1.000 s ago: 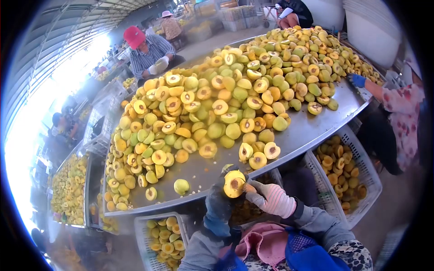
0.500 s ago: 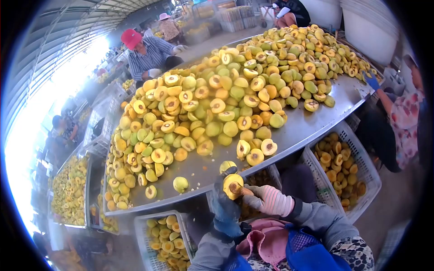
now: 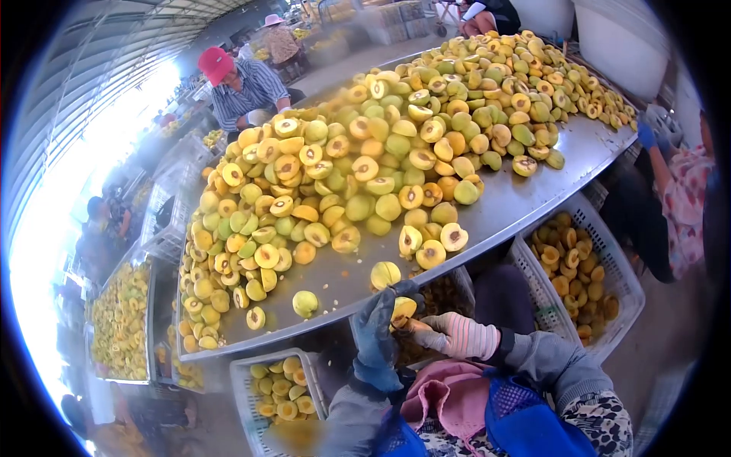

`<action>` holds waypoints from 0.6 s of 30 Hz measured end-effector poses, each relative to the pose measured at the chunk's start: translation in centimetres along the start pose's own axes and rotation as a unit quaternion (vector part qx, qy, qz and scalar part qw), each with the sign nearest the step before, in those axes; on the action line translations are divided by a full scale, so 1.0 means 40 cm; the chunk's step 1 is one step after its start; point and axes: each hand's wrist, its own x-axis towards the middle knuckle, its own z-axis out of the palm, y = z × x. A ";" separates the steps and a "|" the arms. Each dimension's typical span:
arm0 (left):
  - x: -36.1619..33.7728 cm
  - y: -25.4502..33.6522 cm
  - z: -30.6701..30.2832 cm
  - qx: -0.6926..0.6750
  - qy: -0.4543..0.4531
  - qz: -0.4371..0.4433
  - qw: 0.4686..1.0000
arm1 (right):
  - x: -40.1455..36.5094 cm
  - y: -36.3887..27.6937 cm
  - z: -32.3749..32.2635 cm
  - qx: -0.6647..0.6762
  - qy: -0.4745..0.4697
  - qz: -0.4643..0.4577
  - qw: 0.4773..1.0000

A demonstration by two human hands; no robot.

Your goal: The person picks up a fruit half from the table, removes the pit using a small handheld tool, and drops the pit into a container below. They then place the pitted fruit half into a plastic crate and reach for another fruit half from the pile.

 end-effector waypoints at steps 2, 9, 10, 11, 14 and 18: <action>-0.010 -0.018 -0.011 -0.039 0.001 -0.015 0.999 | 0.001 -0.038 -0.027 -0.153 -0.008 -0.003 0.988; -0.004 -0.008 -0.031 0.080 -0.163 0.028 0.983 | -0.030 -0.015 -0.021 0.226 -0.127 0.099 0.961; 0.001 -0.013 -0.030 0.110 -0.188 0.062 0.974 | -0.028 -0.007 -0.025 0.225 -0.140 0.084 0.961; 0.002 -0.013 -0.029 0.139 -0.212 0.094 0.963 | -0.032 -0.039 -0.044 0.223 -0.167 0.085 0.957; -0.005 0.030 -0.029 0.079 -0.280 0.002 0.957 | -0.052 -0.052 -0.017 0.344 -0.186 0.085 0.916; -0.063 0.050 -0.056 -0.062 -0.031 0.082 0.994 | -0.018 0.023 0.008 0.148 -0.205 0.120 0.960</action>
